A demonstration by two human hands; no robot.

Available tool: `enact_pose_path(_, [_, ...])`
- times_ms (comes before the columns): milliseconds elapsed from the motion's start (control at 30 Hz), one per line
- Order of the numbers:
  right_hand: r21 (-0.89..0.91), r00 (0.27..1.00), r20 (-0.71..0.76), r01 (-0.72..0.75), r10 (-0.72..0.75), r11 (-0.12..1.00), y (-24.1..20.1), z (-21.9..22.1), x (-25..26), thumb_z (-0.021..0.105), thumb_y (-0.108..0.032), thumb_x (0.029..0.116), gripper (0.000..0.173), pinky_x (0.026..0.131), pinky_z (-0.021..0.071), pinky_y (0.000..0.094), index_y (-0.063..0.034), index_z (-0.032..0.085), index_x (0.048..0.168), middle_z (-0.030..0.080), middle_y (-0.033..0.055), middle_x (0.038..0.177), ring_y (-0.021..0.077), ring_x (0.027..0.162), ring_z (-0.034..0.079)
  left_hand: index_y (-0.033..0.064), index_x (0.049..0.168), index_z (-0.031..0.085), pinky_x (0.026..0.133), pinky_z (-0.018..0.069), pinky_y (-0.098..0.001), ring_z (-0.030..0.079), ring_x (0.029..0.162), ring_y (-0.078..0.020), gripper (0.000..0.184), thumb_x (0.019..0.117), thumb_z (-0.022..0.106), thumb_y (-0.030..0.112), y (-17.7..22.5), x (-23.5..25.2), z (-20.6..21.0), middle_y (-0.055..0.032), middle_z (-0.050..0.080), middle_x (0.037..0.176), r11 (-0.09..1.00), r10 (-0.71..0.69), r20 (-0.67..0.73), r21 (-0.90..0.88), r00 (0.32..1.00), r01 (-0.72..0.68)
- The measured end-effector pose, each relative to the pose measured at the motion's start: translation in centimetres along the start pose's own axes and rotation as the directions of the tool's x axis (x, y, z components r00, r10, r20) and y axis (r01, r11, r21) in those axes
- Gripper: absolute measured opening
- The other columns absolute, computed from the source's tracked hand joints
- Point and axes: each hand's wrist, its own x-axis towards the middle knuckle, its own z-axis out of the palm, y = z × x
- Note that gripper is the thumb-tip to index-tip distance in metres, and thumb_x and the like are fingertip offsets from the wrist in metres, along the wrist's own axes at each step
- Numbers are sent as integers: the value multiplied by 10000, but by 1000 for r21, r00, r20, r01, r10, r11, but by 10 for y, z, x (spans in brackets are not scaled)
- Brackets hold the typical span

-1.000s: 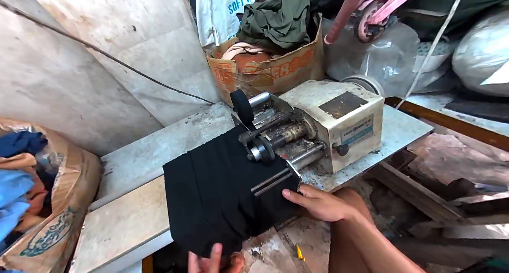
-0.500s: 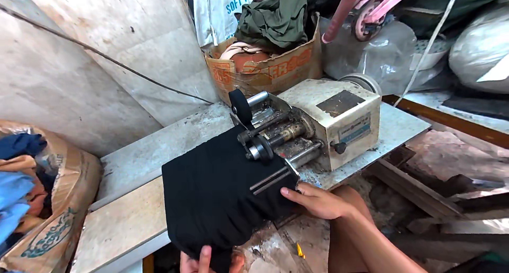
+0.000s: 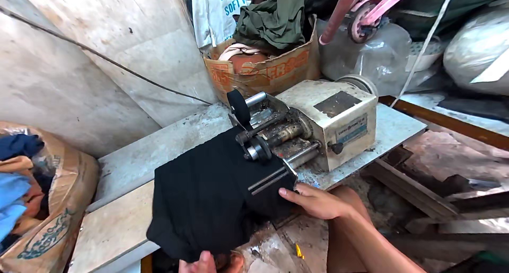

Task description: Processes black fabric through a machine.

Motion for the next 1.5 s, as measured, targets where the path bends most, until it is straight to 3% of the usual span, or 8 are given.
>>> enact_pose_path(300, [-17, 992, -124, 20, -22, 1000, 1, 7, -6, 440, -506, 1060, 448, 975, 556, 276, -155, 698, 1162, 735, -87, 1070, -16, 1051, 663, 164, 1273, 615, 896, 595, -281, 701, 1010, -57, 422, 890, 783, 222, -2, -1, 2, 61, 737, 1102, 978, -35, -109, 202, 993, 57])
enact_pose_path(367, [-7, 982, -176, 65, -66, 998, 6, 11, -6, 470, -516, 1049, 396, 978, 553, 245, -216, 692, 1180, 732, -141, 1085, -47, 1053, 657, 4, 1316, 564, 946, 600, -341, 706, 1052, -120, 469, 893, 753, 79, 0, -4, 5, -41, 728, 1155, 956, -110, -62, 268, 992, 123])
enact_pose_path(500, [56, 988, -155, 36, -27, 998, 1, 12, -6, 469, -336, 1078, 259, 1004, 522, 201, -181, 607, 1233, 692, -207, 1115, -107, 1072, 618, 50, 1378, 534, 1005, 545, -363, 658, 1146, -123, 488, 947, 725, 179, -5, -3, -10, -53, 680, 1269, 999, -10, 25, -41, 1000, 11])
enact_pose_path(633, [69, 990, -143, 20, -10, 997, -1, 10, -6, 448, -311, 1082, 273, 1010, 513, 199, -144, 600, 1237, 689, -184, 1112, -104, 1071, 614, -66, 1357, 508, 1038, 541, -374, 657, 1152, -153, 517, 916, 733, 83, -6, -7, -6, -121, 674, 1247, 978, -106, -9, 179, 994, 106])
enact_pose_path(767, [55, 985, -169, 45, -35, 998, 6, 11, -4, 463, -386, 1075, 290, 979, 532, 201, -194, 633, 1209, 703, -182, 1088, -87, 1048, 634, 86, 1369, 547, 992, 552, -353, 668, 1129, -125, 478, 947, 735, 209, -10, -10, -15, -52, 687, 1259, 999, -11, 35, -50, 999, 12])
enact_pose_path(933, [78, 979, -200, 60, -44, 995, 15, 11, -4, 495, -442, 1056, 306, 964, 541, 217, -223, 655, 1196, 711, -165, 1079, -63, 1037, 645, -53, 1284, 587, 990, 569, -354, 687, 1077, -155, 425, 914, 739, 90, -11, -17, -15, -108, 707, 1165, 930, -195, -46, 310, 980, 200])
enact_pose_path(1267, [99, 978, -190, 103, -82, 990, 21, 11, -3, 504, -448, 1056, 284, 1001, 530, 239, -259, 666, 1190, 714, -162, 1115, -45, 1083, 642, 114, 1270, 629, 905, 584, -316, 701, 1028, -112, 382, 931, 754, 237, -21, -37, -28, -46, 726, 1157, 998, -55, -54, 13, 997, 56])
enact_pose_path(1500, [108, 979, -195, 80, -58, 991, 19, 11, -3, 512, -462, 1049, 292, 984, 540, 243, -255, 668, 1182, 716, -160, 1103, -44, 1066, 648, 65, 1291, 622, 920, 585, -329, 702, 1029, -128, 445, 891, 791, 162, -20, -37, -32, -64, 723, 1168, 992, -98, -39, 71, 994, 101])
